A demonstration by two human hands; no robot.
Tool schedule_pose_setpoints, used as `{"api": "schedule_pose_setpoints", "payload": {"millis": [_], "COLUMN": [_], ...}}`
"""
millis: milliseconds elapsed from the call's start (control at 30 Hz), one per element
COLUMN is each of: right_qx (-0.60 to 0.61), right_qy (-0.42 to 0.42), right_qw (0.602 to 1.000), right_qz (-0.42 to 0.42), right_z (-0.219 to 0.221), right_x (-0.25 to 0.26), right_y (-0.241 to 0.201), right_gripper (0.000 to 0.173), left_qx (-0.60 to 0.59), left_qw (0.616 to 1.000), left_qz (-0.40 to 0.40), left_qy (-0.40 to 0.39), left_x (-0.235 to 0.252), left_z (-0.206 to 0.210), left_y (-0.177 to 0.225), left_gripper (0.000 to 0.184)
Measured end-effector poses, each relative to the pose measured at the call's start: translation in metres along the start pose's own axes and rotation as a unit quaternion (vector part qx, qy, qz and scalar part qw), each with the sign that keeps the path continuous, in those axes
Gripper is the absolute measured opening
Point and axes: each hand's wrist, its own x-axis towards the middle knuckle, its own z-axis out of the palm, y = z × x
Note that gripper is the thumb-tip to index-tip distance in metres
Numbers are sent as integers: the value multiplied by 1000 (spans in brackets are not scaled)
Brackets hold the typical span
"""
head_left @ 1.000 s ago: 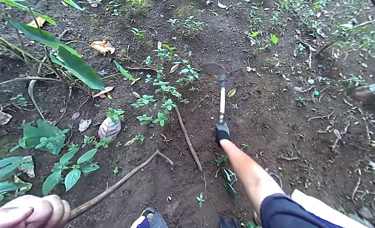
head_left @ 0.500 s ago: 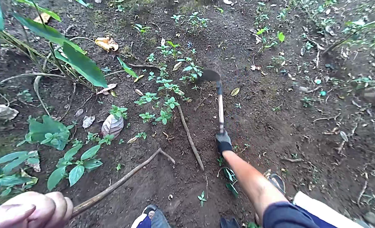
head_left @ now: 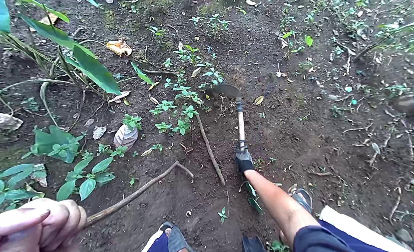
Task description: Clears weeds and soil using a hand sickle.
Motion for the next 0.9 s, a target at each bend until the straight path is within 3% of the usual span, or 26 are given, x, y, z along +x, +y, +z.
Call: {"api": "schedule_pose_setpoints", "payload": {"millis": [100,200,333,467,600,700,800,900], "right_qx": [-58,-29,133,19,-22,44,176,112], "right_qy": [-19,25,29,-12,-5,14,9,12], "right_qw": [998,998,991,1000,1000,999,984,993], "right_qz": [-10,-50,8,0,12,-23,36,16], "right_z": [-46,-75,-31,18,-14,-39,-23,25], "right_x": [-2,5,-6,-20,-22,-22,-28,-18], "right_y": [-5,-29,-62,-4,30,-11,-61,-28], "right_gripper": [53,51,49,51,54,49,48,51], "left_qx": [-4,-8,12,2,2,4,8,5], "left_qw": [1000,1000,1000,1000,1000,1000,1000,1000], "left_qz": [-10,-16,-2,18,-3,-16,-6,15], "left_qy": [1,13,16,12,6,22,22,17], "left_x": [-5,-6,-6,-3,-8,-9,-9,-6], "left_z": [-7,-10,-8,-7,-12,-12,-9,-5], "left_y": [1,1,1,-3,0,3,1,-1], "left_gripper": [13,15,12,14,13,15,15,15]}}
